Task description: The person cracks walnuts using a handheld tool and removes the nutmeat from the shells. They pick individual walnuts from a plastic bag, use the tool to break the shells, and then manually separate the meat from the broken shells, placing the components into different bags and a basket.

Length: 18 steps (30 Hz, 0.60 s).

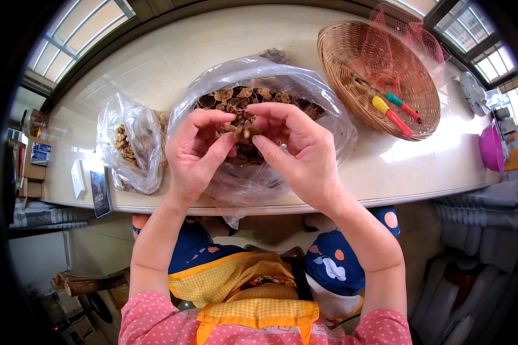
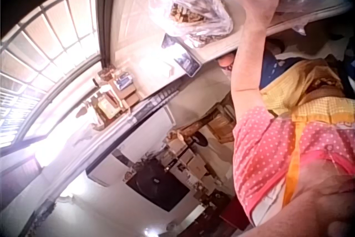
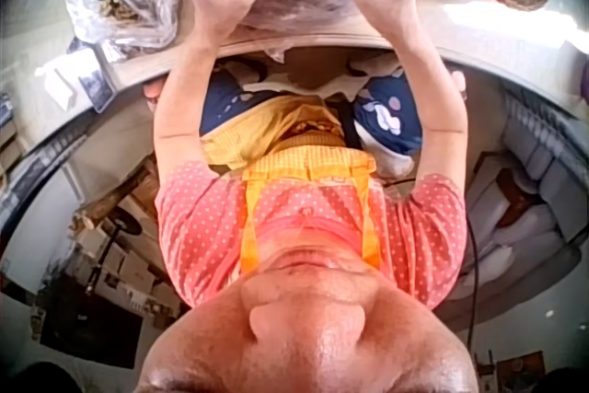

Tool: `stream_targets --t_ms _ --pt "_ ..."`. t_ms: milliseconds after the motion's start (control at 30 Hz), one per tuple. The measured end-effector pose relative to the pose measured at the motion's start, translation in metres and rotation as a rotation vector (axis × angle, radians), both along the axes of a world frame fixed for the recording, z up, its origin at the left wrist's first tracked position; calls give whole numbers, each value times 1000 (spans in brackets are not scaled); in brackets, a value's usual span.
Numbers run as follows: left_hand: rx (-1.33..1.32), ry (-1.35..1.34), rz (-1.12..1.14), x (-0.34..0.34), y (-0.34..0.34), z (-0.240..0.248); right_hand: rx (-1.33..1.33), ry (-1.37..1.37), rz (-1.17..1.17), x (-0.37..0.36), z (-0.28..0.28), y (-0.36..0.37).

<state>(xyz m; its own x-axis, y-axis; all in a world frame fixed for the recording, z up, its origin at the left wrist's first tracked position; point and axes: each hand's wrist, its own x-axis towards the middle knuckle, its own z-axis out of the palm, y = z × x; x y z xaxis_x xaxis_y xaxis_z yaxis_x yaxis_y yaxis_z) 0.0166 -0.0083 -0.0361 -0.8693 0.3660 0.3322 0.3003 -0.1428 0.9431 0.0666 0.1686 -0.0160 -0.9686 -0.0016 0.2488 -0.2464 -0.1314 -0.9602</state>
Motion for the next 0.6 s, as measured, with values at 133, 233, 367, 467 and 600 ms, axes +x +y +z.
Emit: stream_targets --t_ms 133,233,367,467,600 --pt "-17 90 0 1 2 3 56 -14 -50 2 -3 1" --pt "-26 76 -3 1 0 2 102 -73 -43 4 0 2" --pt "26 147 5 -3 3 -4 59 7 -109 2 -9 1" --pt "-50 231 18 -3 3 -2 453 356 -212 -1 -10 6" --pt "-48 221 6 -2 2 -3 626 547 -254 0 -7 6"
